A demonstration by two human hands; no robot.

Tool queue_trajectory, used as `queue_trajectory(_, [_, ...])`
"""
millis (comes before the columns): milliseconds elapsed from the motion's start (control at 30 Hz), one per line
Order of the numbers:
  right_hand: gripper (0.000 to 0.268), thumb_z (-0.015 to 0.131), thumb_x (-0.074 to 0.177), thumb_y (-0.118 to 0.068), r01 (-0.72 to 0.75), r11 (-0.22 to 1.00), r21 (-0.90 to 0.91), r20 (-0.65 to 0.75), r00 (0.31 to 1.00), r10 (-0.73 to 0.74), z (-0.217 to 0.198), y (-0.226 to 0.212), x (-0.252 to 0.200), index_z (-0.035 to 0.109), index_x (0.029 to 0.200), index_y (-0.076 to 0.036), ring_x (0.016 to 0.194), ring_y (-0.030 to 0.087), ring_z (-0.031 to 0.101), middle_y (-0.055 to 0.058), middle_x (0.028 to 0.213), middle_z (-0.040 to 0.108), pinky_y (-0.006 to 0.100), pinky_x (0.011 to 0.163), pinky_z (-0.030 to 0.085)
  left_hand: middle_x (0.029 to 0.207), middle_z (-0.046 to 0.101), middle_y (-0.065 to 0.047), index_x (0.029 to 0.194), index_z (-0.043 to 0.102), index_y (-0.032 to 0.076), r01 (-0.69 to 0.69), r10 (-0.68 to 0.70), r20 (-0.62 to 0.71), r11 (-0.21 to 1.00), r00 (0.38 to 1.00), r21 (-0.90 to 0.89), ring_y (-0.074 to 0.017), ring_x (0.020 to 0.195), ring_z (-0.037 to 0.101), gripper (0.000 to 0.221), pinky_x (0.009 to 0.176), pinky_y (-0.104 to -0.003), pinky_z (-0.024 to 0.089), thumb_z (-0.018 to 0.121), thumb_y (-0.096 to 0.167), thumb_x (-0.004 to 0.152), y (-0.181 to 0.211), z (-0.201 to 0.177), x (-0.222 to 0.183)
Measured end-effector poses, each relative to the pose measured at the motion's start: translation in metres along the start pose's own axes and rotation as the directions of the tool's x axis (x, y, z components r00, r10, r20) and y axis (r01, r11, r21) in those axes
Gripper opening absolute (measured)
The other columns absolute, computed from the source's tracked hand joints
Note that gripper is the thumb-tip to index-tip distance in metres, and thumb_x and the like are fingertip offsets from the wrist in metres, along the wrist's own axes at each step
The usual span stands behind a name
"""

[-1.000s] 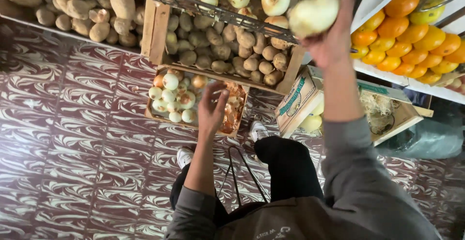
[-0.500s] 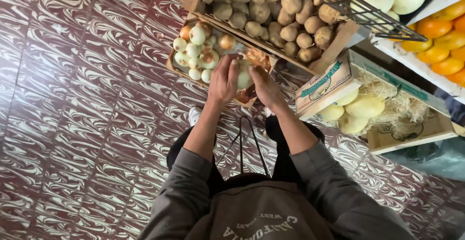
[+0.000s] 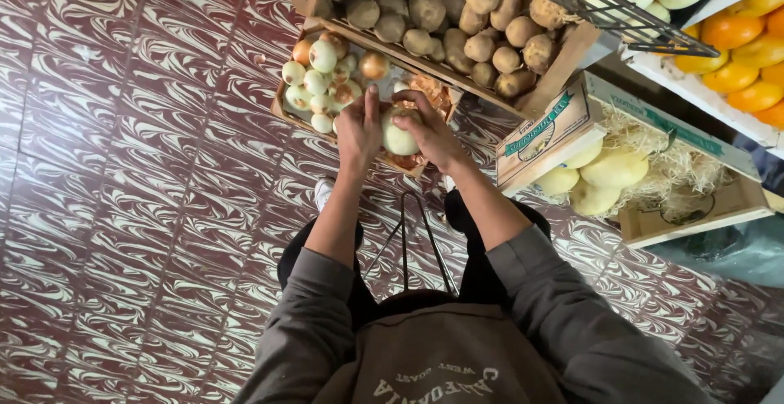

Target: The person peels the dry outer skin off several white onions by hand, placing the peeled onions back into a wooden crate. The person also briefly handles a potato from an adjacent crate before returning to peeling onions.

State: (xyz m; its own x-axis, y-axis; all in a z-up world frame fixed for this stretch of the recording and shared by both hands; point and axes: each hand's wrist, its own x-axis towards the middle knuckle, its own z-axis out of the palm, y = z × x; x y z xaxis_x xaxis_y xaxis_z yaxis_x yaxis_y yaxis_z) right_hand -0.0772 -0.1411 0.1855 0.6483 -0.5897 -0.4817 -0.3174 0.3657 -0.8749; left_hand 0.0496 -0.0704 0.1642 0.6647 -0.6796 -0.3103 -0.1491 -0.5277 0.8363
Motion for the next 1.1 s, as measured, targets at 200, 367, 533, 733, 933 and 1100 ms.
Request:
queue_trajectory(200, [0.051,0.061,0.089,-0.037,0.054,0.969,0.24,0.132,0.987,-0.088,-0.012,0.018,0.012,0.057,0.133,-0.013,0.082,0.027,0.073,0.025,0.106,0.069,0.035,0.054,0.061,0.077,0.073,-0.019,0.081,0.073,0.009,0.213,-0.21,0.043,0.973,0.977,-0.087,-0.0399,0.089,0.072,0.056,0.081,-0.049,0.054,0.05,0.057,0.1,-0.031,0.008,0.013])
queue_trajectory(367, [0.063,0.062,0.081,-0.04,-0.013,0.78,0.626,0.273,0.94,-0.204,-0.029,0.013,0.013,0.047,0.134,-0.009,0.075,0.031,0.074,0.024,0.111,0.065,0.038,0.044,0.063,0.1,0.071,-0.029,0.102,0.069,0.003,0.216,-0.279,0.184,0.929,0.943,0.302,-0.0467,0.11,0.065,0.068,0.095,-0.06,0.05,0.032,0.06,0.103,-0.041,0.021,0.008])
queue_trajectory(533, [0.047,0.064,0.088,-0.042,0.022,0.65,0.759,0.098,0.984,-0.148,-0.031,0.02,0.025,0.057,0.127,-0.017,0.089,0.031,0.072,0.011,0.12,0.068,0.045,0.045,0.058,0.164,0.015,-0.025,0.148,0.048,0.023,-0.278,-0.133,0.668,0.837,0.732,0.471,-0.0665,0.142,0.015,0.052,0.111,-0.063,0.042,0.047,0.02,0.096,-0.095,0.038,0.014])
queue_trajectory(733, [0.043,0.067,0.084,-0.051,-0.057,0.563,0.824,-0.019,0.992,0.128,-0.034,-0.008,0.021,0.07,0.107,-0.015,0.08,0.039,0.074,0.013,0.105,0.076,0.048,0.051,0.06,0.09,0.076,-0.01,0.11,0.076,0.028,0.01,-0.156,0.473,0.954,0.867,0.298,-0.0345,0.09,0.073,0.034,0.079,-0.049,0.058,0.055,0.047,0.091,-0.108,0.053,0.028])
queue_trajectory(933, [0.051,0.071,0.081,-0.058,-0.039,0.614,0.788,-0.146,0.958,0.249,-0.031,0.023,0.041,0.072,0.104,-0.012,0.078,0.032,0.073,0.015,0.097,0.076,0.034,0.057,0.055,0.115,0.073,-0.019,0.116,0.069,0.012,-0.02,0.019,-0.048,0.999,0.999,-0.027,-0.0464,0.098,0.07,0.024,0.08,-0.057,0.058,0.051,0.016,0.1,-0.009,-0.045,0.018])
queue_trajectory(1100, [0.073,0.094,0.073,-0.028,-0.132,0.893,0.431,-0.315,0.905,0.286,-0.011,0.106,0.091,0.055,0.132,-0.012,0.104,0.037,0.069,0.02,0.123,0.062,0.043,0.08,0.061,0.122,0.066,-0.018,0.123,0.063,0.011,-0.07,-0.011,-0.413,0.981,0.91,-0.18,-0.0439,0.107,0.069,0.02,0.082,-0.049,0.065,0.056,0.015,0.105,-0.039,-0.099,0.035])
